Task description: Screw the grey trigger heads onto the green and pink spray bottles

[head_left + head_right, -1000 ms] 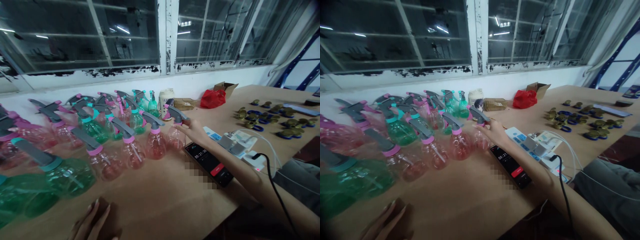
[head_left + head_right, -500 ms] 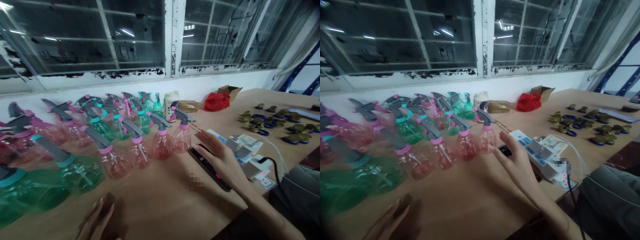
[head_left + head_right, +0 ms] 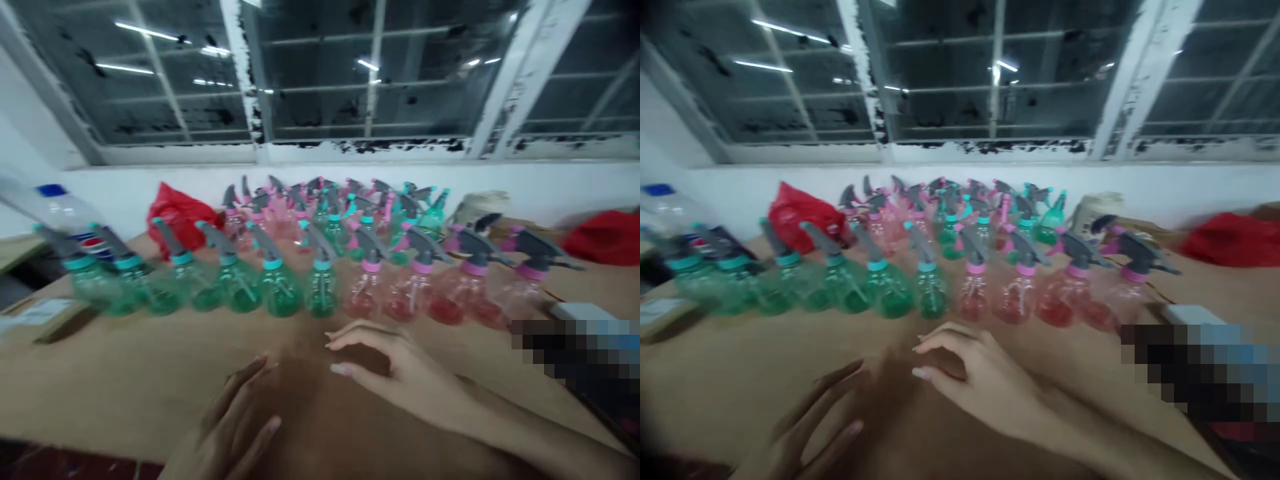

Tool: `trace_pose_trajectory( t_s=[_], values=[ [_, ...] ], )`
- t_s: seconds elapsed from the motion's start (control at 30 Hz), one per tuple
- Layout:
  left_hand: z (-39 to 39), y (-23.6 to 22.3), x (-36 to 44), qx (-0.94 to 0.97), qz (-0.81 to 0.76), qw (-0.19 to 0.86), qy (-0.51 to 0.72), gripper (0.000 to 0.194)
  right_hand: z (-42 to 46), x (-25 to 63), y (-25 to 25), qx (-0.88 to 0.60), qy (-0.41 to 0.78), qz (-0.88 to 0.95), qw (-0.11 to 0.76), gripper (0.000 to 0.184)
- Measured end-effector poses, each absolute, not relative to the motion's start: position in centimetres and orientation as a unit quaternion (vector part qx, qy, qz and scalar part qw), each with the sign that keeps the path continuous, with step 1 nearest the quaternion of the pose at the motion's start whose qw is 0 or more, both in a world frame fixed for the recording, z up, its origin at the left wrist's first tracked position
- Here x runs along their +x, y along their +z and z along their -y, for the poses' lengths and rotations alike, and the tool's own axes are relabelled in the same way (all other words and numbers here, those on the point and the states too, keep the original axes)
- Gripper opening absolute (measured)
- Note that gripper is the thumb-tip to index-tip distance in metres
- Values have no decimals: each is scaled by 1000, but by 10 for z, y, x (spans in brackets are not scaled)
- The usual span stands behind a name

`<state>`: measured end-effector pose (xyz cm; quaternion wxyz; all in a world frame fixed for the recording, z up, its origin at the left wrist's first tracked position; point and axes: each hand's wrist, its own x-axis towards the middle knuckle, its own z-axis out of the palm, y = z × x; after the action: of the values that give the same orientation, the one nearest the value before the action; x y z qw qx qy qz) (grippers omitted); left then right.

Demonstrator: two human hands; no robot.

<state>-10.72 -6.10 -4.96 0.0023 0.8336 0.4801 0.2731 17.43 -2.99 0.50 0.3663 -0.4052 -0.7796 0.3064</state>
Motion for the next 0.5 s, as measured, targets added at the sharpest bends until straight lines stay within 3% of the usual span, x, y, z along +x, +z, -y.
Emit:
trace_pose_trajectory(
  t_s=[0.17,0.27,0.5],
  values=[
    [67,-23,-164,748,-578,94,314,31,11,101,6,-332,332,813,344,19],
    [56,-16,-206,642,-646,144,386,35,3,68,6,-309,350,821,328,19],
    [-26,-3,-310,517,-714,23,472,30,-1,30,-1,-294,364,833,295,20]
  ],
)
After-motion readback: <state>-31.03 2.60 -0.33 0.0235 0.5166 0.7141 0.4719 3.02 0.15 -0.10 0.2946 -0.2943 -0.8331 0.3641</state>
